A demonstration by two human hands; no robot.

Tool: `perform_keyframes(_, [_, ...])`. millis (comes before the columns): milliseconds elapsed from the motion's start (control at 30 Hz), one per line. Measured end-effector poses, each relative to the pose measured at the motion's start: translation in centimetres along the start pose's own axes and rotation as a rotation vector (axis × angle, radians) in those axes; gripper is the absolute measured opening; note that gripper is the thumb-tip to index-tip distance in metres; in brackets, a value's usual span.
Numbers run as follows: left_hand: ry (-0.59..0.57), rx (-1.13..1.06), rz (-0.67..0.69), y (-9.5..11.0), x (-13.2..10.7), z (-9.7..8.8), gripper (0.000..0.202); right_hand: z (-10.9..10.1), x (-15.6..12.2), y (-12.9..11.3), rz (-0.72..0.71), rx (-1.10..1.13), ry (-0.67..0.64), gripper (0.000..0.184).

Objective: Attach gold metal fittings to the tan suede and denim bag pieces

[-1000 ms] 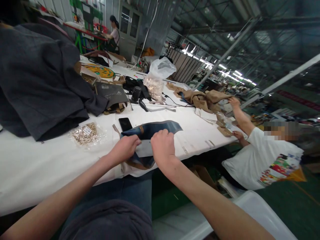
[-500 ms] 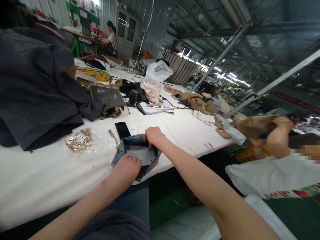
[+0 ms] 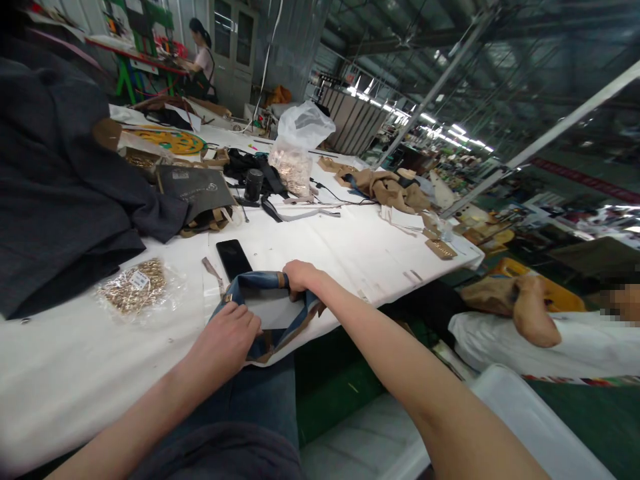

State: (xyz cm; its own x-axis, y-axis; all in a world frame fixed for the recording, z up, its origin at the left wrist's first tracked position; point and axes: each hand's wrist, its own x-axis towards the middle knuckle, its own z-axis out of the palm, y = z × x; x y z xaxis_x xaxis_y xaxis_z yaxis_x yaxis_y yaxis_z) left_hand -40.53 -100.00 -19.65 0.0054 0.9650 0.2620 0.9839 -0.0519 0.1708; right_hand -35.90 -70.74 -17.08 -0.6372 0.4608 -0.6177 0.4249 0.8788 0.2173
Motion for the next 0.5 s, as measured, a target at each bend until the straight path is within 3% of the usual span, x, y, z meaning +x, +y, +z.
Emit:
perform_keyframes(133, [-0.008, 0.087, -0.003, -1.8, 0.1, -1.8, 0.026, 0.5, 0.2, 1.4, -0.024, 0.052, -0.046, 0.061])
perform_keyframes(333, [-0.032, 0.099, -0.046, -1.0, 0.2, -2.8, 0.026, 1.7, 0.7, 3.0, -0.038, 0.127, -0.041, 0.052])
perform_keyframes(500, [0.077, -0.136, -0.128, -1.4, -0.9, -3.3, 0.026, 2.6, -0.6, 3.3, -0.073, 0.041, 0.058, 0.055])
